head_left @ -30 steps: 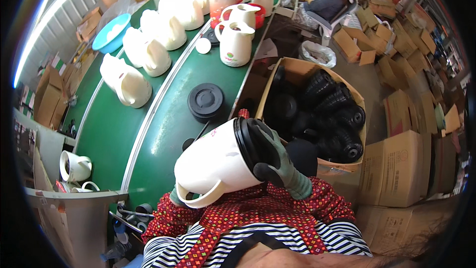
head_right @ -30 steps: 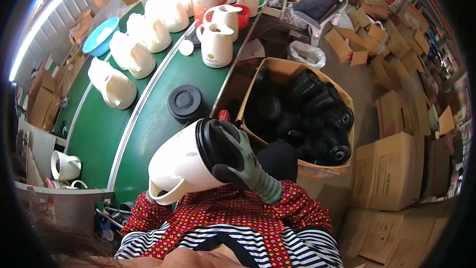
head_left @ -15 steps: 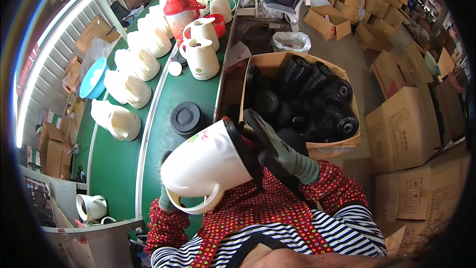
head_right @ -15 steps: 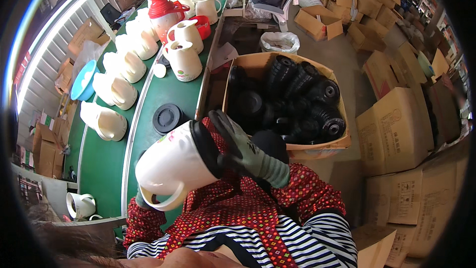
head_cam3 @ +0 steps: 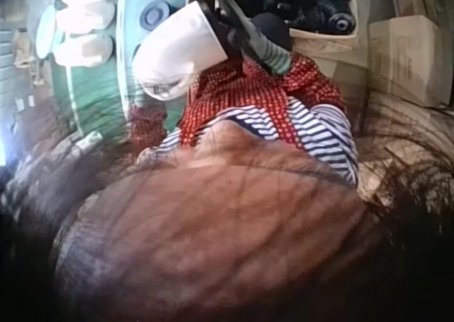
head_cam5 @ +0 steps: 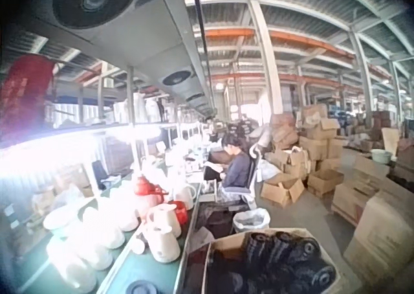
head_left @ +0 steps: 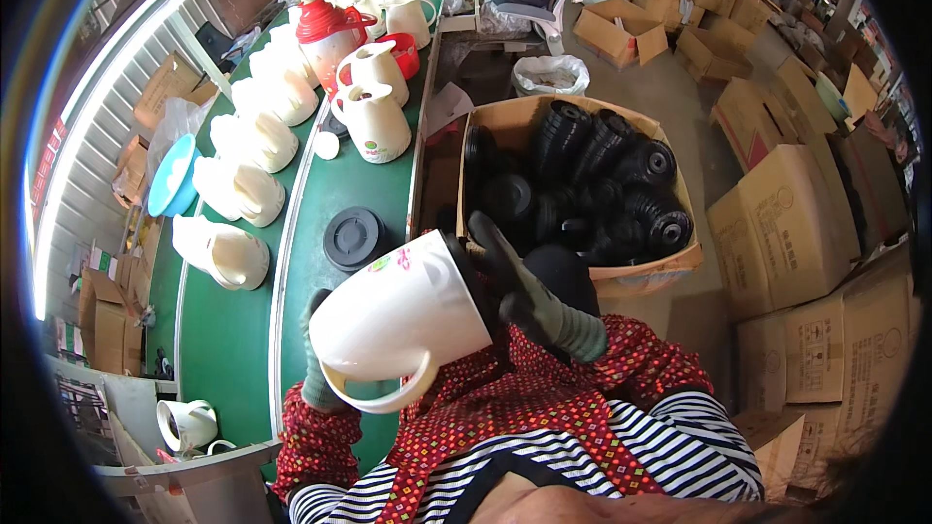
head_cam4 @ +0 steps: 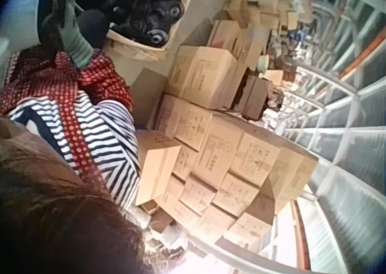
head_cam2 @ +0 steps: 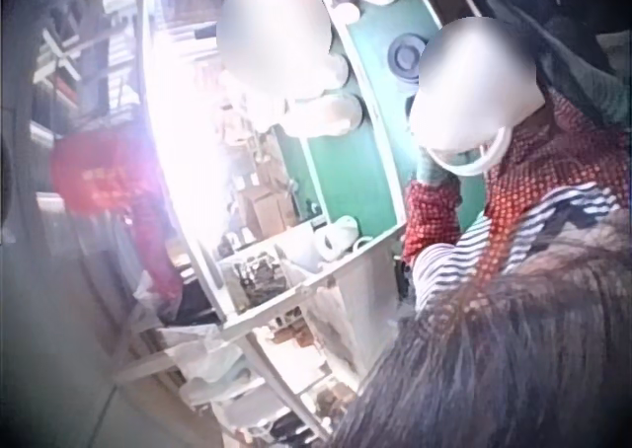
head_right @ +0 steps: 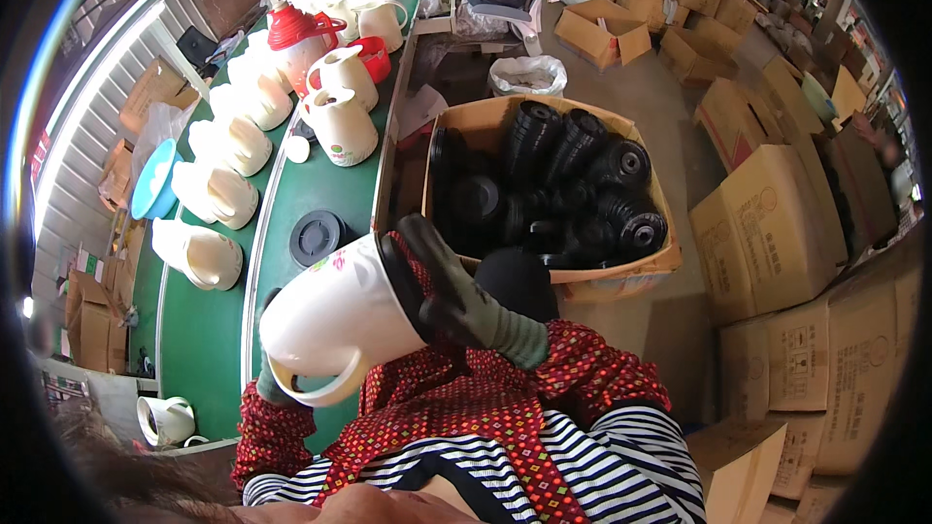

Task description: The person assembles white pitchers by inserting black lids and internal components. They pick up each pitcher, insert the parts, and place the finished unit on the conveyor belt.

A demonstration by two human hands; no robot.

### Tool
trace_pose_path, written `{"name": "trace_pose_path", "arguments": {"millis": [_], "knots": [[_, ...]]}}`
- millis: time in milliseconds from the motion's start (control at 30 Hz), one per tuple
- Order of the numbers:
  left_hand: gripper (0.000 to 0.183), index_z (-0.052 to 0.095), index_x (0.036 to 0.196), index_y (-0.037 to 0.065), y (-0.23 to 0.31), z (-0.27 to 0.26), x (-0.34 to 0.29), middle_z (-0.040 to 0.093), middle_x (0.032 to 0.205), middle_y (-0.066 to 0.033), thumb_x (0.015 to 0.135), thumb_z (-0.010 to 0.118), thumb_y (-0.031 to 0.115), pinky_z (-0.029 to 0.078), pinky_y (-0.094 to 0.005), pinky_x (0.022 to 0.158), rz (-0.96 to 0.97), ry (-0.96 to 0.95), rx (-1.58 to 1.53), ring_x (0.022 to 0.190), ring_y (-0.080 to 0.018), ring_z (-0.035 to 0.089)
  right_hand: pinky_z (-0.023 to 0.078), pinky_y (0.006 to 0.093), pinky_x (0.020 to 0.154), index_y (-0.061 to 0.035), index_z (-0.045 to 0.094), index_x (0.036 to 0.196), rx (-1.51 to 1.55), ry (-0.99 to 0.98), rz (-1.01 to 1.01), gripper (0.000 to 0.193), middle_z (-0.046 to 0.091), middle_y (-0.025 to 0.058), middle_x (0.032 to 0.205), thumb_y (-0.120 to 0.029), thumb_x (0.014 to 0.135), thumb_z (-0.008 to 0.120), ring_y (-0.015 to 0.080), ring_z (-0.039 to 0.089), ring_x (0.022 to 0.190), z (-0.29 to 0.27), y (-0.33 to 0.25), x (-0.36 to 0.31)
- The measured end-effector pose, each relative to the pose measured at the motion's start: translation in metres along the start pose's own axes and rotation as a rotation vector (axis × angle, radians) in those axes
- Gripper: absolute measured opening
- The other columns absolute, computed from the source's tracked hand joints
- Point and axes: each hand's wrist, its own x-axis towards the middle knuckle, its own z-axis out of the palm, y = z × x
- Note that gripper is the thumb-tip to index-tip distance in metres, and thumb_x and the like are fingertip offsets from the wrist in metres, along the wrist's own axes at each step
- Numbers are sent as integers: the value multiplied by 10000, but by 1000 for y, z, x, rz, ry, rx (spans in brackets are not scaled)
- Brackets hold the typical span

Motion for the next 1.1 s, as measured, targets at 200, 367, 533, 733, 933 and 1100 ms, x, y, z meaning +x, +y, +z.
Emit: {"name": "trace_pose_path", "arguments": {"millis": [200, 367, 533, 733, 933, 1100], "knots": [[320, 697, 1054, 11, 45, 2, 20, 681, 1037, -179, 798, 783, 182, 574, -418, 831, 445, 184, 684, 891, -336, 695, 240, 380, 1287, -44, 309, 1641, 672, 60, 243, 604, 342, 104, 1682, -353, 1140, 446, 221, 343, 1533, -8, 46, -1], [443, 704, 1186, -1, 65, -18, 14, 693, 1156, -214, 819, 796, 229, 579, -407, 844, 504, -44, 761, 992, -371, 705, 307, 363, 1263, -57, 362, 1614, 533, -75, 325, 613, 494, 76, 1583, -435, 1137, 436, 186, 464, 1444, -27, 92, -25], [450, 657, 1273, 3, -31, 11, -23, 692, 1237, -200, 936, 706, 297, 574, -414, 918, -275, 34, -719, 1059, -356, 701, 249, 510, 1253, -40, 411, 1598, -366, -113, -44, 917, 241, 278, 1687, -632, 945, 661, 433, 255, 1556, 0, -19, 14], [437, 634, 1308, -2, -52, 74, -26, 696, 1256, -196, 988, 644, 296, 575, -419, 947, -489, -133, -1070, 1085, -335, 701, 196, 680, 1219, -209, 504, 1565, -828, -641, -340, 974, 178, 350, 1679, -656, 758, 815, 606, 187, 1520, 8, -78, 44], [428, 611, 1343, -7, -58, 49, -21, 701, 1274, -192, 1040, 581, 295, 577, -424, 975, -579, -72, -1138, 1112, -314, 701, 234, 631, 1232, -164, 575, 1482, -700, -381, -303, 753, 287, 337, 1639, -476, 832, 791, 570, 274, 1504, 4, -54, 30], [424, 592, 1372, -11, -57, 25, -9, 704, 1289, -189, 1084, 529, 294, 577, -428, 999, -631, -30, -1091, 1134, -297, 701, 231, 403, 1280, -39, 323, 1635, 0, 44, -115, 684, 279, 143, 1705, -201, 1032, 603, 278, 327, 1553, 7, 11, -7]]}}
